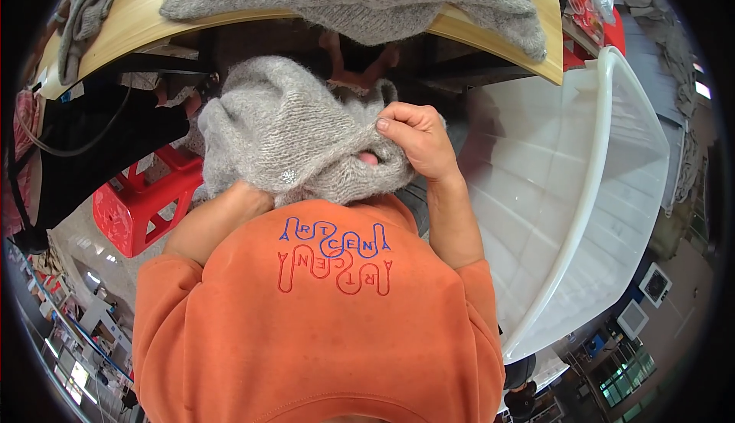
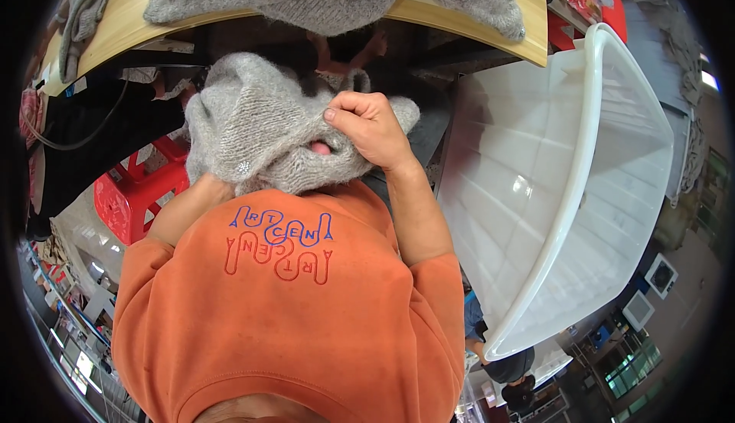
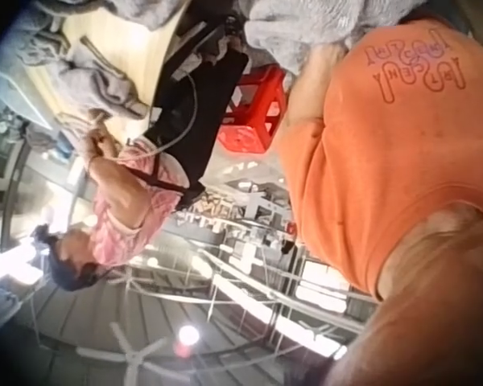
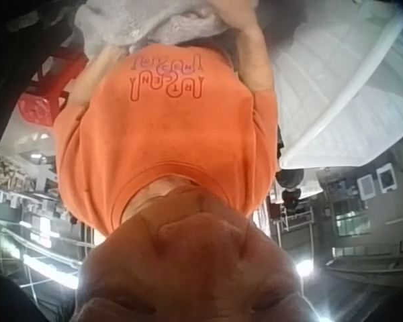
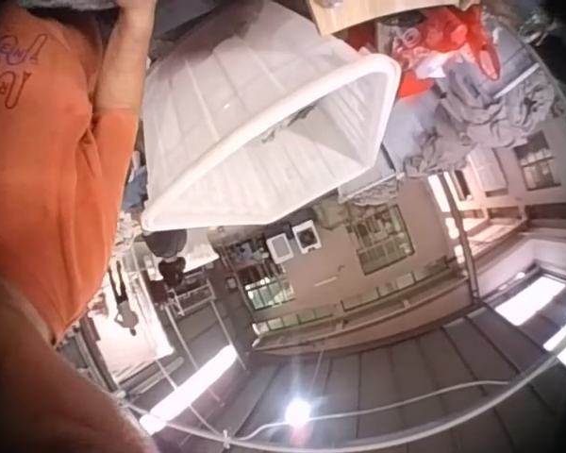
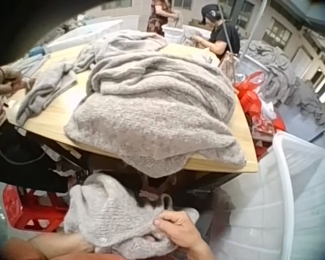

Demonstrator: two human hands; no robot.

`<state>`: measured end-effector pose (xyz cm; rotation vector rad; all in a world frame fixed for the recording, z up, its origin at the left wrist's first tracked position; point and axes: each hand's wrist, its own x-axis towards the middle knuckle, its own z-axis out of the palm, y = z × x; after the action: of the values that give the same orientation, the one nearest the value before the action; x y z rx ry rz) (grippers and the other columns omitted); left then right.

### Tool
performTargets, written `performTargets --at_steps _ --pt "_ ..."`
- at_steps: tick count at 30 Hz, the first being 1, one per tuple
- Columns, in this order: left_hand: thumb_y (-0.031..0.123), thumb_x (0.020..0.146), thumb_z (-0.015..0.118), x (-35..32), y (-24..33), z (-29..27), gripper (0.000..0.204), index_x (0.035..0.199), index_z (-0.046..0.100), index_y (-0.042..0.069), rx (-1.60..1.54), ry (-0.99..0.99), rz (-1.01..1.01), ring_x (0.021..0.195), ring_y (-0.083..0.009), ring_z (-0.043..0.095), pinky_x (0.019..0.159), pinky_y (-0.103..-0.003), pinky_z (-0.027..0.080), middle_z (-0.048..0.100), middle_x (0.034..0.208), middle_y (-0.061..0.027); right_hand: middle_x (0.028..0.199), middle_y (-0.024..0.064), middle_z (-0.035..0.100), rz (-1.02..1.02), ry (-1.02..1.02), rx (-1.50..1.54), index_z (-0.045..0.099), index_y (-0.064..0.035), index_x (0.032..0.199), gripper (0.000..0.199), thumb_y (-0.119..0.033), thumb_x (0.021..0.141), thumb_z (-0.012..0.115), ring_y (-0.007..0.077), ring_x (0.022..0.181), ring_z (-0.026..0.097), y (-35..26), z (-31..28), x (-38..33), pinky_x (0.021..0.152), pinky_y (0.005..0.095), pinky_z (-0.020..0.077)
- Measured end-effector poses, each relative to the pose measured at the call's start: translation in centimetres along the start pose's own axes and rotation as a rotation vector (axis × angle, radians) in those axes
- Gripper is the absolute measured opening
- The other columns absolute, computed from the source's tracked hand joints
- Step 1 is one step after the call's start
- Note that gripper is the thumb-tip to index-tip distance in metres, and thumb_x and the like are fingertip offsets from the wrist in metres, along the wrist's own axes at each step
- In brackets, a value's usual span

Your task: Inspecting and sorting knitted garments for quality control on a factory floor.

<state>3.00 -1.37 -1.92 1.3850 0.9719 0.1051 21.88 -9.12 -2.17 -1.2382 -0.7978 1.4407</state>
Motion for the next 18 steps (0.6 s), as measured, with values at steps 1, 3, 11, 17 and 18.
performTargets --at_steps 1,3,11,17,18 --pt "0.004 0.086 0.05 0.2 -0.9 -0.2 0.034 0.119 0.042 -0.001 0.0 -0.002 0.001 0.1 -0.0173 0.048 0.091 -0.026 0.039 0.051 0.108 -0.0091 0.067 -0.0016 0.058 0.037 -0.022 0.04 0.061 0.0018 0.076 0.009 -0.004 0.079 0.055 0.0033 0.062 0.047 0.0 0.0 0.0 0.055 0.0193 0.0382" --pt "0.001 0.086 0.049 0.5 -3.4 -0.5 0.034 0.119 0.042 0.0 -0.087 -0.075 0.066 0.1 -0.0172 0.048 0.09 -0.025 0.04 0.051 0.108 -0.0092 0.066 -0.0018 0.057 0.074 -0.048 0.082 0.061 0.0015 0.076 0.008 -0.004 0.079 0.055 0.0032 0.061 0.047 0.1 -0.1 0.1 0.055 0.0191 0.038" --pt "0.004 0.086 0.049 -0.7 4.8 -0.2 0.035 0.12 0.041 -0.001 -0.371 -0.067 -0.166 0.101 -0.0175 0.048 0.091 -0.026 0.039 0.049 0.112 -0.0102 0.064 -0.0022 0.053 0.006 0.053 0.099 0.059 -0.0005 0.073 0.009 -0.003 0.08 0.054 0.0028 0.061 0.045 0.3 -0.3 -0.1 0.058 0.0171 0.0363" --pt "0.008 0.087 0.048 0.1 -1.9 0.1 0.032 0.117 0.043 -0.001 -0.077 0.001 0.062 0.099 -0.0195 0.047 0.093 -0.028 0.036 0.051 0.106 -0.011 0.067 -0.0025 0.053 -0.103 0.296 -0.254 0.057 -0.0003 0.076 0.005 -0.003 0.08 0.057 0.0027 0.062 0.046 0.3 0.2 -1.4 0.056 0.0186 0.0377" --pt "0.009 0.087 0.048 -0.1 -1.3 -0.1 0.031 0.115 0.044 -0.001 0.004 -0.007 0.077 0.099 -0.02 0.047 0.094 -0.029 0.034 0.052 0.104 -0.0108 0.07 -0.0018 0.054 -0.023 0.204 -0.229 0.056 0.0004 0.078 0.009 -0.005 0.075 0.063 0.0028 0.062 0.046 0.8 -0.8 -2.0 0.053 0.0187 0.0379"
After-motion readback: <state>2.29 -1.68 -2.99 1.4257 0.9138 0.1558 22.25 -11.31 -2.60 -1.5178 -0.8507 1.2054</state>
